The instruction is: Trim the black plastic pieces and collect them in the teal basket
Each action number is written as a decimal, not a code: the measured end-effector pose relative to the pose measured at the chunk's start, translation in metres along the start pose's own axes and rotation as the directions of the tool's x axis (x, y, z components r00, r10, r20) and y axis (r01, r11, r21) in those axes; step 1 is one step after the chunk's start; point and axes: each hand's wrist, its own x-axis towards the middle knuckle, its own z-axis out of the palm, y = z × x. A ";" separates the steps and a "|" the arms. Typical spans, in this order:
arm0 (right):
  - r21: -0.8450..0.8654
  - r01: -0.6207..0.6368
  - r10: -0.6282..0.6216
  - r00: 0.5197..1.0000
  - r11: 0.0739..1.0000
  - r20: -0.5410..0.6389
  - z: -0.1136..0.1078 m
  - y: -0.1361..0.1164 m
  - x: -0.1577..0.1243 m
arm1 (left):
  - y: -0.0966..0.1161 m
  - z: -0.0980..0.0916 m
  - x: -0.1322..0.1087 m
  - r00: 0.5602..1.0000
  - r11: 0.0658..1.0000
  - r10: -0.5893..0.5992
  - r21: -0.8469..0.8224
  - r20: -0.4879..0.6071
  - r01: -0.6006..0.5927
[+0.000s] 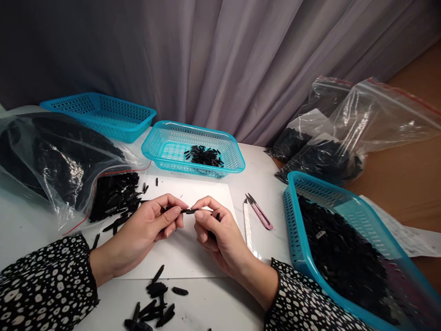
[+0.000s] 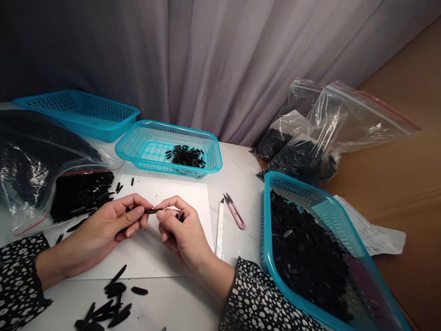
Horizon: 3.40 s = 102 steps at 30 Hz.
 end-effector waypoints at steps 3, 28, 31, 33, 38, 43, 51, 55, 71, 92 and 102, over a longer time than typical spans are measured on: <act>0.114 -0.001 -0.003 0.999 0.994 0.035 0.000 -0.003 -0.001 | 0.002 0.000 -0.002 1.000 0.999 0.018 0.030 0.004 -0.018; -0.035 -0.014 0.009 0.991 0.999 -0.133 0.001 0.000 0.003 | 0.002 0.005 -0.002 0.998 0.996 0.037 -0.080 -0.041 -0.040; -0.035 -0.022 0.017 0.991 0.999 -0.133 0.001 -0.001 0.003 | 0.002 0.004 -0.001 0.999 0.998 0.022 -0.059 -0.033 -0.024; -0.032 -0.026 0.021 0.991 0.999 -0.132 0.001 -0.001 0.002 | 0.002 0.005 -0.002 0.999 0.999 0.023 -0.035 -0.038 -0.024; -0.023 -0.017 0.015 0.994 1.000 -0.108 0.000 0.000 0.002 | 0.003 0.004 -0.001 0.999 1.000 0.021 -0.010 -0.047 -0.022; 0.040 -0.004 0.006 0.998 0.999 -0.060 0.000 -0.003 0.002 | 0.006 0.004 -0.002 1.000 0.999 0.010 -0.047 -0.026 -0.011; -0.001 -0.015 0.015 0.998 1.000 -0.062 -0.001 -0.001 0.004 | 0.011 0.005 -0.005 0.996 0.989 -0.085 -0.127 -0.030 0.080; -0.135 -0.039 0.028 0.996 0.990 -0.081 -0.001 0.001 0.005 | 0.009 0.005 -0.005 0.996 0.991 -0.089 -0.101 -0.021 0.086; -0.097 -0.049 0.039 0.994 0.994 -0.102 -0.002 -0.001 0.004 | 0.007 0.006 -0.001 0.996 0.994 -0.021 -0.104 -0.087 0.012; 0.083 0.010 -0.004 0.998 0.996 -0.065 -0.001 -0.004 0.003 | 0.007 0.003 -0.002 0.999 0.995 -0.021 -0.100 -0.030 0.018; -0.086 -0.083 0.078 0.995 0.993 -0.062 0.001 0.000 0.004 | 0.005 0.004 -0.003 0.999 1.000 0.007 0.016 0.043 -0.008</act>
